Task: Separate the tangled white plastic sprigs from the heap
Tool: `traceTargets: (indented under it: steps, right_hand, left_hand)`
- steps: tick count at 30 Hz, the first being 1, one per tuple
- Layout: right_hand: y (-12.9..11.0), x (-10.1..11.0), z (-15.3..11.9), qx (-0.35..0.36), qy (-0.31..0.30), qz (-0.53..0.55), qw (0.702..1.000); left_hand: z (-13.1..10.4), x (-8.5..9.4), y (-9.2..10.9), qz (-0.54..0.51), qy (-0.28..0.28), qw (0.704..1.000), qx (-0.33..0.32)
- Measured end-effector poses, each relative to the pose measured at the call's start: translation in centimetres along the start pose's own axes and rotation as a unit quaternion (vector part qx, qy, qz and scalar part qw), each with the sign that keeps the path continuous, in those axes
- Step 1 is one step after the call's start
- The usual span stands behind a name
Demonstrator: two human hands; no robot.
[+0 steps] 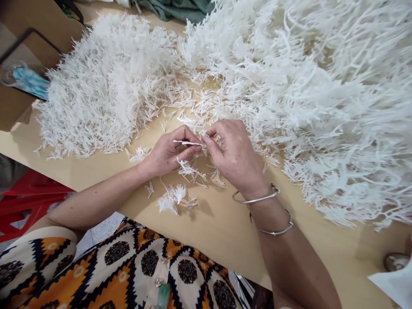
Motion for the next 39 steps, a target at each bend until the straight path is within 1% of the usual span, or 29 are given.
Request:
traceTargets:
  steps: [3, 6, 8, 9, 11, 13, 14, 16, 18, 20, 22, 24, 27, 29, 31, 33, 37, 39]
  right_hand:
    - [0.1, 0.3, 0.0, -0.012, -0.006, 0.035, 0.999]
    - [1.0, 0.9, 0.2, -0.076, 0.006, 0.098, 0.992]
    - [1.5, 1.2, 0.2, -0.104, 0.016, 0.121, 0.987]
    - [1.6, 1.2, 0.2, -0.103, 0.022, 0.113, 0.988]
    - [1.8, 0.9, 0.3, -0.077, 0.03, 0.064, 0.995]
    - [2.2, 0.4, 0.3, -0.055, 0.039, -0.002, 0.998]
    - [2.7, 0.3, 0.3, -0.055, 0.051, -0.032, 0.997]
    - [3.9, 0.4, 0.3, -0.078, 0.086, -0.075, 0.99]
    - [5.1, 0.7, 0.2, -0.114, 0.112, -0.086, 0.983]
    - [5.6, 0.9, 0.1, -0.127, 0.11, -0.067, 0.984]
    - [5.2, 1.0, 0.0, -0.11, 0.106, -0.041, 0.987]
    - [4.1, 1.2, 0.0, -0.086, 0.112, -0.018, 0.99]
    - [1.9, 1.9, 0.0, -0.061, 0.119, 0.01, 0.991]
    - [0.6, 2.1, 0.2, -0.045, 0.09, 0.035, 0.994]
    - [-0.3, 2.0, 0.3, -0.036, 0.041, 0.067, 0.996]
    - [-0.5, 1.7, 0.3, -0.045, 0.014, 0.092, 0.995]
    - [0.1, 1.4, 0.1, -0.059, 0.047, 0.102, 0.992]
    - [0.3, 1.1, 0.1, -0.038, 0.051, 0.076, 0.995]
  left_hand:
    - [0.0, 0.1, -0.1, -0.031, -0.004, 0.999, 0.029]
    - [0.0, 0.1, -0.5, -0.084, -0.008, 0.994, 0.065]
    - [0.1, 0.0, -0.9, -0.118, -0.006, 0.989, 0.087]
    - [0.2, 0.0, -1.1, -0.129, -0.004, 0.987, 0.094]
    - [0.2, 0.0, -1.3, -0.14, 0.002, 0.985, 0.096]
    - [0.2, 0.0, -1.2, -0.148, 0.007, 0.985, 0.084]
    - [0.1, 0.0, -0.9, -0.152, 0.004, 0.986, 0.072]
    - [-0.1, -0.1, -0.2, -0.151, -0.016, 0.987, 0.046]
    - [-0.3, -0.3, 0.3, -0.14, -0.041, 0.989, 0.029]
    - [-0.5, -0.4, 0.4, -0.134, -0.044, 0.989, 0.042]
    - [-0.5, -0.4, -0.1, -0.14, -0.03, 0.987, 0.068]
    - [-0.3, -0.4, -0.6, -0.148, -0.017, 0.985, 0.082]
    - [-0.2, -0.2, -0.9, -0.161, -0.005, 0.984, 0.078]
    - [-0.1, -0.1, -0.9, -0.17, -0.002, 0.983, 0.07]
    - [0.0, -0.1, -0.8, -0.173, -0.001, 0.983, 0.062]
    - [0.0, -0.1, -0.6, -0.173, 0.0, 0.983, 0.062]
    - [0.0, -0.2, -0.4, -0.185, -0.002, 0.98, 0.073]
    - [0.0, -0.2, -0.4, -0.19, -0.009, 0.979, 0.075]
Point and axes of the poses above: each hand's wrist, its own z-axis towards the middle knuckle, its own x-axis out of the back of the hand, y = z × x, the point moved 4 cm from there along z, towards the middle knuckle, and after that the axes turned 8 degrees about z, right-handed, at the moved point
